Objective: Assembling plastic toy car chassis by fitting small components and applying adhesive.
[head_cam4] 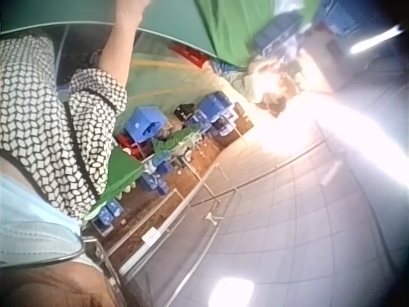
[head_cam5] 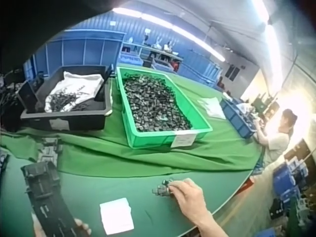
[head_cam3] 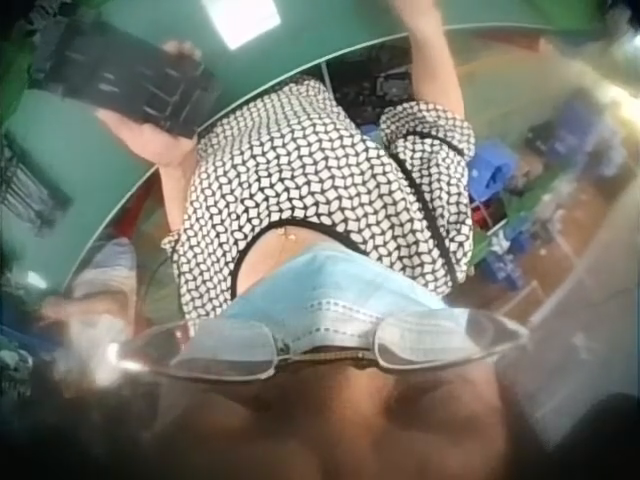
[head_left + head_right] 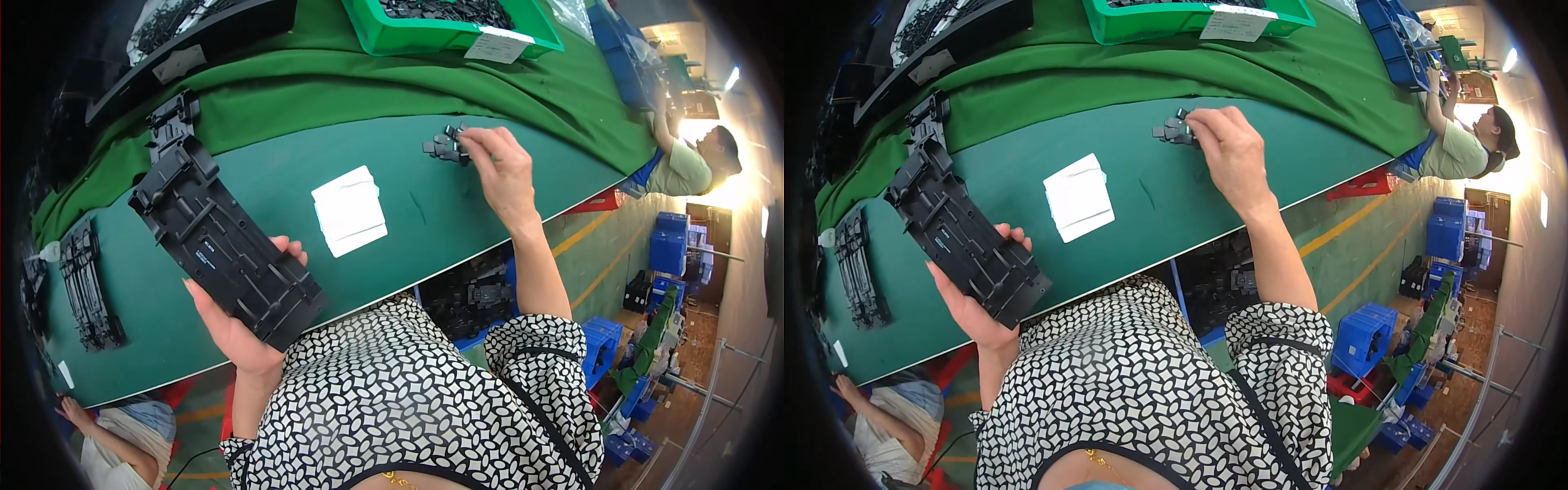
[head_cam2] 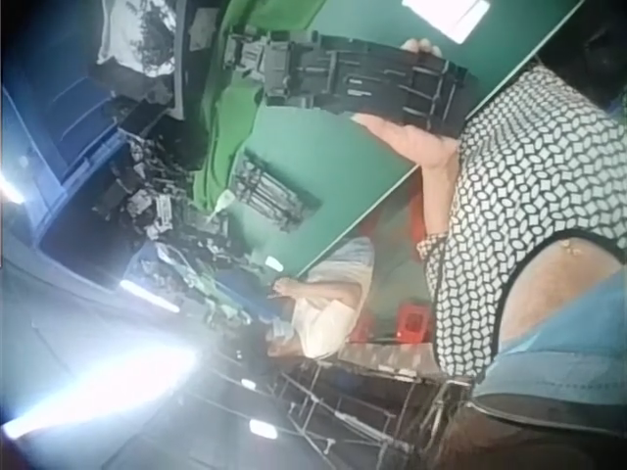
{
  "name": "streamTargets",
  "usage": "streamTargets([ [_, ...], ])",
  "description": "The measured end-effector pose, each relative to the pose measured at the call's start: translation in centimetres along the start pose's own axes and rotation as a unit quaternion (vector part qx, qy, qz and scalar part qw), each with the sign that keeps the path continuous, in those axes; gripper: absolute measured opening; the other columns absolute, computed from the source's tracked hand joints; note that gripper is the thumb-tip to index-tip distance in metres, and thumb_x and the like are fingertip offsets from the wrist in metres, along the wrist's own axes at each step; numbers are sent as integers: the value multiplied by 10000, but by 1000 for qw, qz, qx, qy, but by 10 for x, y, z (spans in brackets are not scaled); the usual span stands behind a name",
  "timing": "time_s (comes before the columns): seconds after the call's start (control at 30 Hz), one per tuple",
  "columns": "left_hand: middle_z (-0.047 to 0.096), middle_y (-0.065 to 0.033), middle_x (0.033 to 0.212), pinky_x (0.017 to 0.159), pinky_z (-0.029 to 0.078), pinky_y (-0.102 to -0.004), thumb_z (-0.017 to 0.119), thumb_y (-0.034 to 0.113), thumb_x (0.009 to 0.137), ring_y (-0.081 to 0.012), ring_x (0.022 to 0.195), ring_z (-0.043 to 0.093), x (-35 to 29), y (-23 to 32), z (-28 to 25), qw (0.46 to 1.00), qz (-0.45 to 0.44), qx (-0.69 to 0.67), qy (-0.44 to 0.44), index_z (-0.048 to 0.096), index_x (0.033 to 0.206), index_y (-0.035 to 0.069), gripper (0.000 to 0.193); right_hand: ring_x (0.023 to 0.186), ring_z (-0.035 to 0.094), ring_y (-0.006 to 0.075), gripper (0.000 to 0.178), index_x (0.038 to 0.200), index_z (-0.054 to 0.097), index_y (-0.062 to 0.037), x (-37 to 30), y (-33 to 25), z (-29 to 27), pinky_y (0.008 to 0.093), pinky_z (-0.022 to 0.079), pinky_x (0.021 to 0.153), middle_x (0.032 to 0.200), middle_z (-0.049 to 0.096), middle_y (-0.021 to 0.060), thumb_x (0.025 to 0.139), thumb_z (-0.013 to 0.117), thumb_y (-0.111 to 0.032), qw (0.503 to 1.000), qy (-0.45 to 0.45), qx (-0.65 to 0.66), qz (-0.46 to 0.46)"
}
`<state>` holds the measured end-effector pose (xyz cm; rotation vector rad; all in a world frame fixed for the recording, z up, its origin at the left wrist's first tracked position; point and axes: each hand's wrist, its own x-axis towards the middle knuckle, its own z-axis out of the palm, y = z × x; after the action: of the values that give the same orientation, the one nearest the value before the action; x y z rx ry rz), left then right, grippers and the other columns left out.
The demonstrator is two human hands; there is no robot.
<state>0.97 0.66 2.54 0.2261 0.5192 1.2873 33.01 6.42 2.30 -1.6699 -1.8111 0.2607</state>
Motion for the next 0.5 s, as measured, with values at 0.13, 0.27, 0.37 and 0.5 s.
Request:
streamTargets([
  [0.13, 562, -233, 1157, 974, 420, -476, 193, 670, 900, -372, 1071, 551, 0, 0, -2, 1000, -4, -16, -8, 419, 1288, -33, 834, 717, 599, 88, 112, 951, 638, 21, -9, -27, -7, 218, 475, 657, 813, 640, 41, 867, 616, -49, 955, -29, 239, 175],
  [0.27, 560, -239, 1163, 971, 424, -469, 179, 669, 900, -375, 1077, 547, 3, -5, -3, 1000, -16, -23, -6, 406, 1306, -30, 839, 755, 595, 82, 120, 960, 629, 33, -18, -56, -3, 206, 480, 691, 832, 635, 31, 867, 618, -41, 911, -100, 340, 211],
  [0.37, 545, -251, 1175, 967, 433, -460, 173, 661, 905, -368, 1072, 552, 3, -5, 0, 1000, -15, -9, -1, 396, 1307, -29, 829, 770, 592, 80, 128, 967, 627, 33, -22, -64, 5, 208, 481, 696, 842, 634, 31, 858, 625, -34, 909, -128, 350, 189],
  [0.5, 545, -249, 1176, 965, 436, -454, 168, 659, 907, -362, 1073, 552, 1, -4, -3, 1000, -5, -11, -10, 390, 1310, -33, 832, 782, 589, 86, 156, 993, 623, 18, -19, -74, 15, 217, 483, 694, 860, 633, 35, 839, 630, -9, 920, -129, 322, 182],
])
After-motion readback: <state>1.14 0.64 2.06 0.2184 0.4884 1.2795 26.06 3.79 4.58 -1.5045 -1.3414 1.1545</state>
